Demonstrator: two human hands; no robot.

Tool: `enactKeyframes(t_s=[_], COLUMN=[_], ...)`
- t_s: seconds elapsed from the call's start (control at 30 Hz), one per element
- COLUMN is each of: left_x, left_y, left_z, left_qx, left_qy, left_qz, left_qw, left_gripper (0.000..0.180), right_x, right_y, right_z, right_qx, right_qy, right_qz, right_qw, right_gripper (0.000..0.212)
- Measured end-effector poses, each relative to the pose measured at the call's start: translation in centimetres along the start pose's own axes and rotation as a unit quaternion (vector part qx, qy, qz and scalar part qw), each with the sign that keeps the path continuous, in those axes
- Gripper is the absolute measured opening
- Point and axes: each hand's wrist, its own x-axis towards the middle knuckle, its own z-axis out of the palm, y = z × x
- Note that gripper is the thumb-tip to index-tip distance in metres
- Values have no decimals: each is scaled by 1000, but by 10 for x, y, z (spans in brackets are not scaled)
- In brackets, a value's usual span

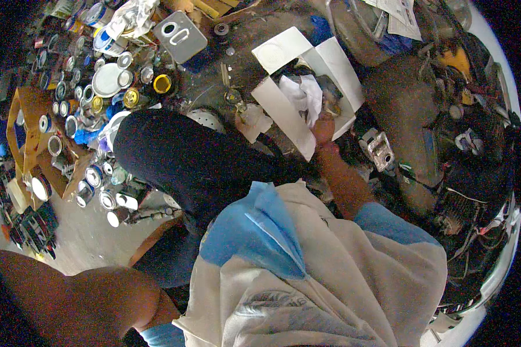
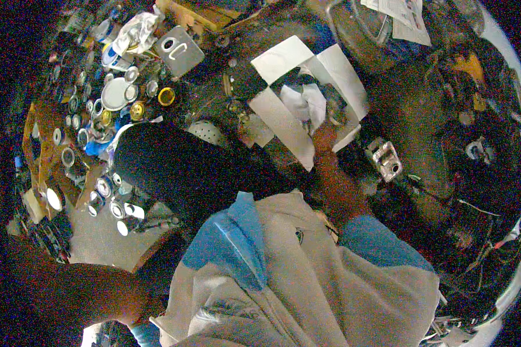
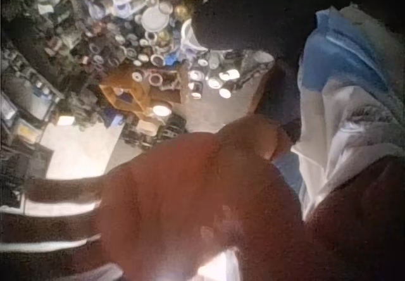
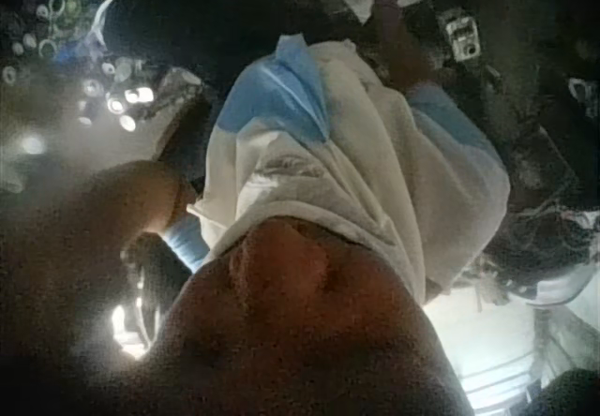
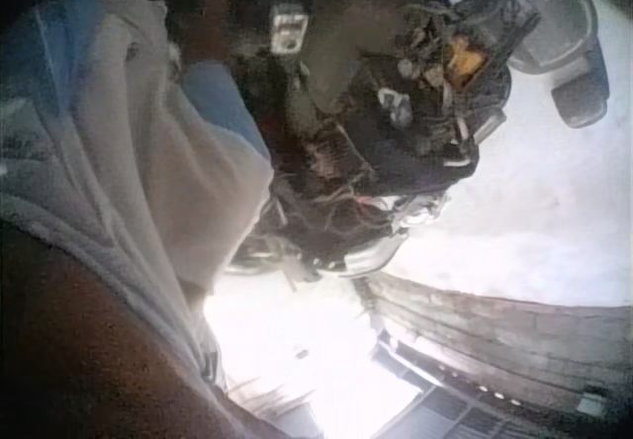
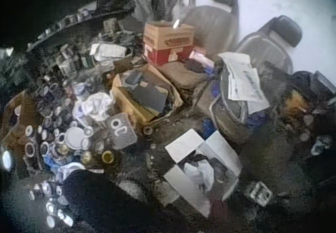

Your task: The person sits on the floor and uses a metal rod to open and stir contents in several small paint cans. They then pour paint from one can into another and continue stirring the mixture.

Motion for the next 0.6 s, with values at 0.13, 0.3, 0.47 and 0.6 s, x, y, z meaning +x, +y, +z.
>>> enactKeyframes(t_s=[0.13,0.3,0.47,0.6], left_x=[2,5,8,10], left_y=[2,4,4,1], left_z=[8,16,22,26], left_qx=[-3,-1,-4,-7], left_qy=[-5,-11,-11,-11], left_qz=[6,6,7,9], left_qw=[1000,1000,1000,1000], left_gripper=[57,59,61,62], right_x=[35,46,46,45], right_y=[40,44,38,44], right_z=[-4,-2,0,-4], right_qx=[159,226,290,385], right_qy=[-90,-100,-83,-66], right_qz=[194,236,250,270], right_qw=[964,940,920,880], right_gripper=[45,40,36,33])
